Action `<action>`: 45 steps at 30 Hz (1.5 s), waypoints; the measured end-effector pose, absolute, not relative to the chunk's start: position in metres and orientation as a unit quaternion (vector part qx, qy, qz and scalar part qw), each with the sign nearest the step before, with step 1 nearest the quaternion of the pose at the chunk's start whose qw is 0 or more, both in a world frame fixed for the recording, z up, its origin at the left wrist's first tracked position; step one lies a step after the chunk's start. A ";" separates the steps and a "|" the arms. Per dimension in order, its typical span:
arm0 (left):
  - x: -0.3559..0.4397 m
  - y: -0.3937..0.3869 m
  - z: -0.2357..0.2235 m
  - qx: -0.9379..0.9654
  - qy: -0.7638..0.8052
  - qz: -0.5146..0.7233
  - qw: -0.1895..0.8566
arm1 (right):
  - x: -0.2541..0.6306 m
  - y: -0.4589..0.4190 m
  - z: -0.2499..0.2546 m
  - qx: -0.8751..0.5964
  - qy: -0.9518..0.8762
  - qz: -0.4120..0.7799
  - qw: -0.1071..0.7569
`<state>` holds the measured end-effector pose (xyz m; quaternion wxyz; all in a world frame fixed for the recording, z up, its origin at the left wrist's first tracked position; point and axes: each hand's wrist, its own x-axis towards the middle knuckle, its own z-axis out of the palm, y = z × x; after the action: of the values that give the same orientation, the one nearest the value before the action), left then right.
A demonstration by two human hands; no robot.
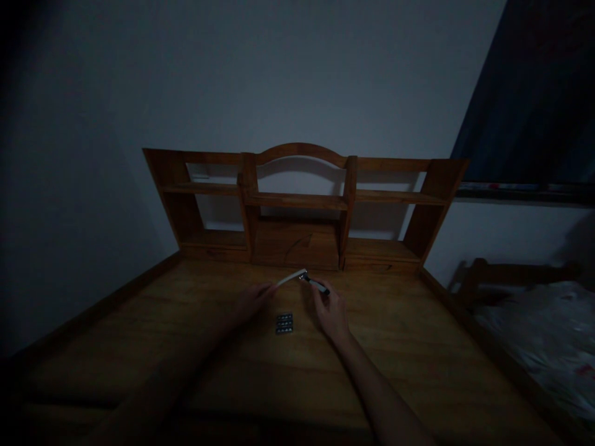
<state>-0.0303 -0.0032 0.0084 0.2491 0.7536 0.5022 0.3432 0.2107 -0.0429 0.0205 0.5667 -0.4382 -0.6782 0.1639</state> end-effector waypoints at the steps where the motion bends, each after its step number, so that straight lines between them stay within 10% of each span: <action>1: -0.031 -0.003 0.007 0.759 0.500 0.342 0.239 | 0.211 -0.043 0.021 -0.437 -0.678 0.164 0.569; 45: -0.025 -0.008 0.013 0.785 0.456 0.337 0.249 | 0.210 -0.042 0.018 -0.456 -0.669 0.145 0.568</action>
<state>-0.0248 -0.0082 0.0125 0.2489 0.7851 0.4561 0.3371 0.2101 -0.0421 0.0177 0.5685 -0.4563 -0.6691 0.1450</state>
